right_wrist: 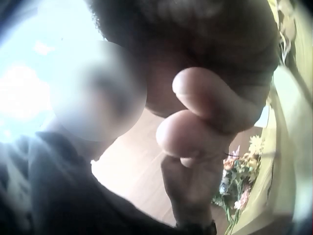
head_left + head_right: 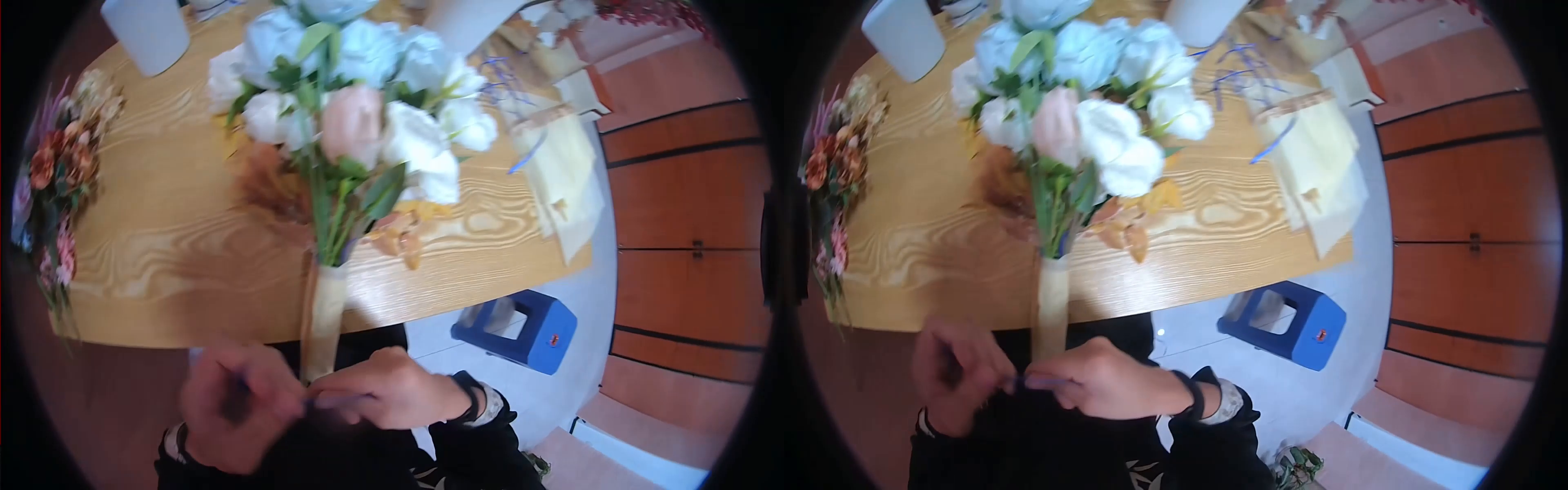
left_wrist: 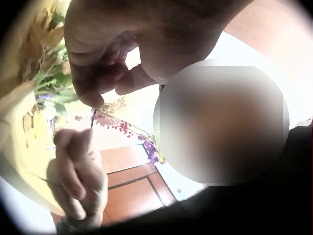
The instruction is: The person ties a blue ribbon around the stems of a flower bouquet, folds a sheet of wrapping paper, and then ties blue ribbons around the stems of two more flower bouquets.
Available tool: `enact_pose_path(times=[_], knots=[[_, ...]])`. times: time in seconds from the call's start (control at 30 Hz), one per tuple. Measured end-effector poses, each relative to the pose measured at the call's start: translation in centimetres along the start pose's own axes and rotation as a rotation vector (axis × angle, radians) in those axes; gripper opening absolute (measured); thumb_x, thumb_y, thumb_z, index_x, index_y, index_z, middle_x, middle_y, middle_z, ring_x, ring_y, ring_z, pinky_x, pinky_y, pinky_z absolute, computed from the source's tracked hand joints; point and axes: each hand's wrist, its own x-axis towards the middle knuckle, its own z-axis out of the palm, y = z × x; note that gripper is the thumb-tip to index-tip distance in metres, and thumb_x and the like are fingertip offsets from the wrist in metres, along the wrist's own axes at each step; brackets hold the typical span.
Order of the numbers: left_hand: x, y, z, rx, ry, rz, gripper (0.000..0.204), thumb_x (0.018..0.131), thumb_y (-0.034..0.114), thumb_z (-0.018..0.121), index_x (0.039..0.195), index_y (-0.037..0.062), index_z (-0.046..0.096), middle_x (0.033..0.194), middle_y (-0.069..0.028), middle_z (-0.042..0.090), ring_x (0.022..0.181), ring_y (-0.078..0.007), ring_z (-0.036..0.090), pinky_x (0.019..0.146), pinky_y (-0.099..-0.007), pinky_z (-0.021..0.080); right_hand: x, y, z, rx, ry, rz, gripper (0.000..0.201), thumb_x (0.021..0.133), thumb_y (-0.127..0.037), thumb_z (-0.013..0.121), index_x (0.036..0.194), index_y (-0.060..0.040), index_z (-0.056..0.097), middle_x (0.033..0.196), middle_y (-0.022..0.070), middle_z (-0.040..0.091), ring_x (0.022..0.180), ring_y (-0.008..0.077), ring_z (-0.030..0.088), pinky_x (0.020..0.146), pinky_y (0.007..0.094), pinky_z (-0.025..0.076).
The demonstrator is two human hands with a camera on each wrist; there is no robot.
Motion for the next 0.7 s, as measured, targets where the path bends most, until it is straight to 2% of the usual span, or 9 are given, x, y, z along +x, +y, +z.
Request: enact_pose_path(times=[0.07, 0.1, 0.17, 0.2, 0.27, 0.33, 0.53, 0.63, 0.7], knots=[[0.9, -0.6, -1.0, -0.006, 0.076, -0.002, 0.024, 0.081, 0.0, 0.061, 0.086, 0.0058, 0.038, 0.069, -0.0049, 0.047, 0.058, -0.0154, 0.049, 0.055, -0.0258, 0.042, -1.1, -2.0, -3.3, -0.028, 0.082, 0.158, 0.016, 0.083, 0.002, 0.055, 0.096, -0.0005, 0.065, 0.056, 0.0027, 0.056, 0.048, 0.01, 0.054, 0.045, 0.024, 0.042], [1.4, -1.1, -1.7, 0.075, 0.16, -0.032, 0.022, 0.081, -0.004, 0.059, 0.089, 0.0048, 0.041, 0.072, -0.0036, 0.048, 0.062, -0.0122, 0.049, 0.058, -0.0237, 0.042, -1.6, -3.2, -5.7, 0.162, 0.201, 0.289, 0.013, 0.086, -0.002, 0.054, 0.094, 0.0001, 0.065, 0.056, -0.0006, 0.055, 0.046, 0.0048, 0.05, 0.041, 0.0204, 0.037], [2.0, -2.0, -2.9, 0.149, 0.238, -0.059, 0.021, 0.08, -0.008, 0.058, 0.092, 0.0038, 0.044, 0.075, -0.0024, 0.049, 0.066, -0.009, 0.049, 0.06, -0.0216, 0.043, -1.5, -4.9, -11.4, 0.082, 0.506, 0.094, 0.028, 0.094, -0.02, 0.049, 0.086, 0.0034, 0.062, 0.051, 0.0008, 0.053, 0.039, 0.0038, 0.049, 0.035, 0.0195, 0.033], [2.1, -2.4, -3.4, 0.179, 0.296, -0.103, 0.021, 0.08, -0.007, 0.058, 0.091, 0.0049, 0.044, 0.074, -0.0011, 0.048, 0.067, -0.0081, 0.048, 0.061, -0.0211, 0.042, -0.4, -7.2, -13.2, -0.006, 0.718, 0.15, 0.035, 0.097, -0.026, 0.045, 0.086, 0.0036, 0.06, 0.049, 0.0015, 0.052, 0.037, 0.0066, 0.049, 0.035, 0.0197, 0.034], [1.9, -4.1, -4.7, 0.273, 0.384, -0.14, 0.02, 0.081, -0.006, 0.058, 0.089, 0.0063, 0.045, 0.075, 0.0012, 0.046, 0.066, -0.0055, 0.045, 0.06, -0.0196, 0.04, 1.4, -9.0, -18.2, -0.308, 0.884, 0.0, 0.032, 0.098, -0.023, 0.044, 0.089, 0.0047, 0.058, 0.054, 0.0046, 0.054, 0.041, 0.0111, 0.05, 0.04, 0.0204, 0.038], [1.3, -6.1, -5.8, 0.368, 0.383, -0.094, 0.019, 0.081, -0.005, 0.059, 0.089, 0.0064, 0.046, 0.075, 0.0024, 0.045, 0.067, -0.0051, 0.044, 0.06, -0.0192, 0.038, 2.7, -10.2, -24.5, -0.414, 0.905, -0.146, 0.028, 0.096, -0.02, 0.048, 0.089, 0.0056, 0.058, 0.064, 0.0064, 0.057, 0.05, 0.0122, 0.054, 0.046, 0.0235, 0.043], [0.7, -7.0, -5.7, 0.639, 0.28, 0.004, 0.018, 0.078, -0.003, 0.065, 0.087, 0.0045, 0.051, 0.074, 0.002, 0.048, 0.068, -0.0049, 0.047, 0.06, -0.0193, 0.039, 8.4, -12.8, -36.2, -0.508, 0.886, -0.199, 0.032, 0.092, -0.024, 0.055, 0.104, 0.0059, 0.056, 0.092, 0.0116, 0.064, 0.079, 0.0158, 0.063, 0.068, 0.0243, 0.047], [0.9, -6.1, -5.1, 0.6, 0.214, -0.043, 0.021, 0.077, 0.001, 0.069, 0.091, 0.0031, 0.054, 0.077, -0.0011, 0.054, 0.07, -0.0064, 0.052, 0.06, -0.0207, 0.043, 8.7, -12.4, -37.5, -0.637, 0.738, -0.218, 0.046, 0.085, -0.026, 0.064, 0.116, 0.0052, 0.05, 0.108, 0.0141, 0.062, 0.098, 0.0191, 0.061, 0.086, 0.0312, 0.042], [0.9, -5.6, -4.7, 0.549, 0.181, -0.069, 0.025, 0.076, 0.002, 0.07, 0.097, 0.0024, 0.056, 0.081, -0.0024, 0.057, 0.071, -0.0076, 0.054, 0.06, -0.0215, 0.045, 9.1, -10.4, -35.3, -0.942, 0.797, -0.275, 0.051, 0.084, -0.025, 0.063, 0.12, 0.0073, 0.048, 0.105, 0.0128, 0.063, 0.096, 0.0179, 0.062, 0.081, 0.0306, 0.045]])
